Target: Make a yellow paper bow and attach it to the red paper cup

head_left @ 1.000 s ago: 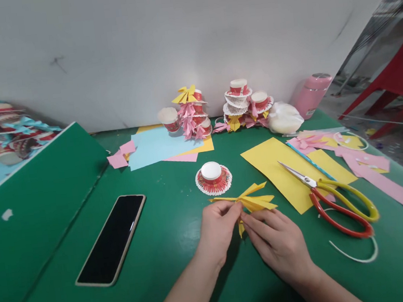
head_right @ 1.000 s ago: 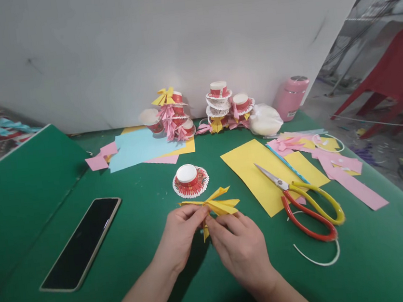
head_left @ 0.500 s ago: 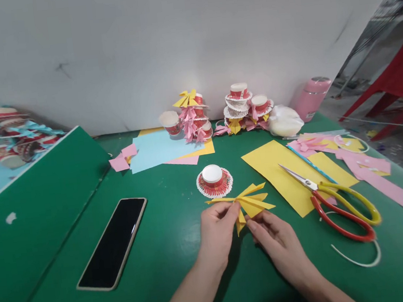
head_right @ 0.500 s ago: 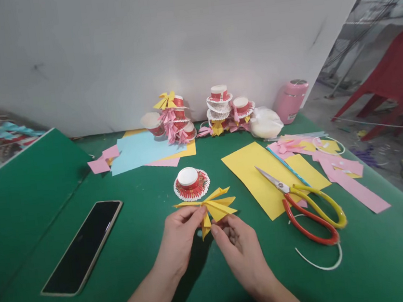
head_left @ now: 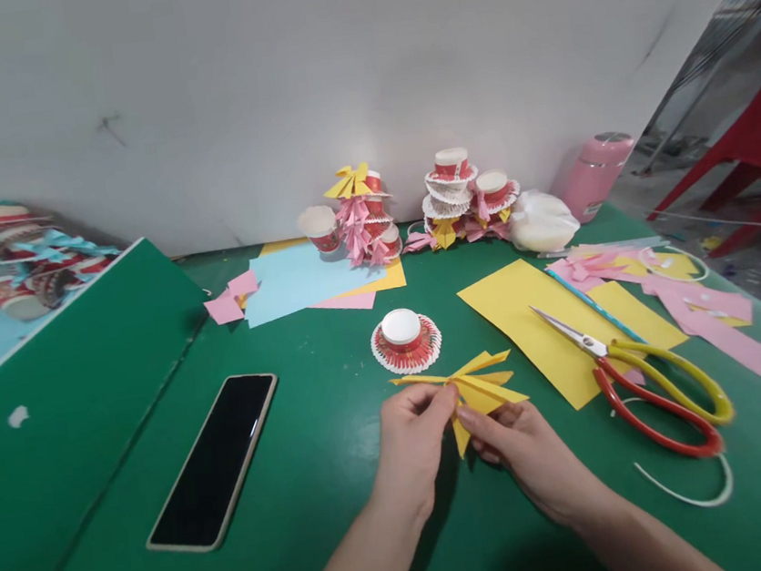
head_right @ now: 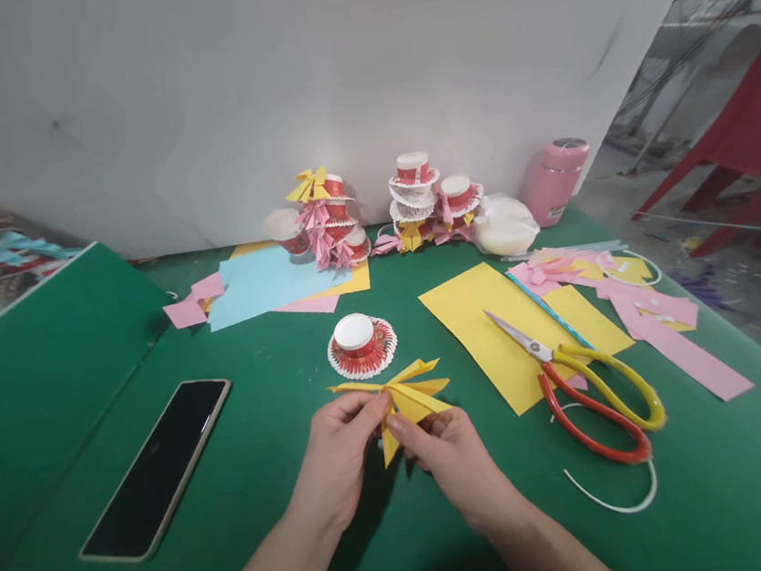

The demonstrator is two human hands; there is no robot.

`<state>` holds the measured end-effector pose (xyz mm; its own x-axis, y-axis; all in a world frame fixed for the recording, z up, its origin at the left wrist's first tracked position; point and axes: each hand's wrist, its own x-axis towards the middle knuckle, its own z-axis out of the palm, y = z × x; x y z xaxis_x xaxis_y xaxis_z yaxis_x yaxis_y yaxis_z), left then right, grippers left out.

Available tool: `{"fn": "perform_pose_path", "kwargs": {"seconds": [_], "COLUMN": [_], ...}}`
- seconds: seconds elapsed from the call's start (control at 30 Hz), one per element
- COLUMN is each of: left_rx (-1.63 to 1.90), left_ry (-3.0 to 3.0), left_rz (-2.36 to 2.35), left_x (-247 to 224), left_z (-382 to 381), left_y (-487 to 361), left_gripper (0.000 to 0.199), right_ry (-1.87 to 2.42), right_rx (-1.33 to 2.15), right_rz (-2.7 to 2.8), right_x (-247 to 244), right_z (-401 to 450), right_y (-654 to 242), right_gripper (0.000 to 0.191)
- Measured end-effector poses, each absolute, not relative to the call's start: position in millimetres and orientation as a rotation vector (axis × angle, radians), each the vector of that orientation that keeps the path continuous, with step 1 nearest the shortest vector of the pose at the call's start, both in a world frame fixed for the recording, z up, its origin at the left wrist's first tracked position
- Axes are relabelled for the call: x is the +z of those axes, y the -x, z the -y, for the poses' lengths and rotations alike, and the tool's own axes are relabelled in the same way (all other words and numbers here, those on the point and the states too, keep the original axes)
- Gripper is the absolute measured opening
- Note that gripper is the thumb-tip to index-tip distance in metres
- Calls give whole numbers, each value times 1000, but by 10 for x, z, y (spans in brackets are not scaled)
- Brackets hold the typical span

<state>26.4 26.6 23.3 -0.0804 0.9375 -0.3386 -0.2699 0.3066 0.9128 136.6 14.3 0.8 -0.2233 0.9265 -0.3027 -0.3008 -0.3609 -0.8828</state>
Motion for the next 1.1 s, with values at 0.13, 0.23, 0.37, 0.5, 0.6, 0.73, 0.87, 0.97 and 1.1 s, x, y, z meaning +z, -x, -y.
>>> {"fn": "perform_pose_path", "kwargs": {"seconds": [0.13,0.23,0.37,0.5,0.6,0.73,0.87,0.97,1.1], "left_rx": [1123,1110,1115,1119,1108,1072,1135,1165,1183], "left_ry": [-572,-485,-489,-626,-663,-642,-628,-616,-529], "left_rz": [-1171,-1112,-1109,-1154,-1143,-1098,-1142,-1146,-1082], "left_x": [213,207,179,139,141,155,126,110,130], "left_z": [-266,-270,-266,-251,-243,-237,-235,-236,-242], "left_y": [-276,-292,-289,-272,-276,-295,-307,-313,-326], "left_gripper": [19,19,20,17,17,18,16,16,19], "right_ry": [1076,1064,1098,1106,1084,1097,1106,1087,1055], "right_rx": [1695,1664,1617,1559,1547,1535,1508,1508,1521], "right_rz": [928,944,906,811,765,743,763,750,775], "right_x": [-9,6,26,-11,-46,-65,-53,-32,1], "right_z": [-127,-130,-144,-147,-145,-135,-124,-124,-130], "right_y": [-1384,-1380,-1342,-1311,-1311,-1318,-1310,-1302,-1301], "right_gripper": [36,37,33,29,30,25,24,25,25]}}
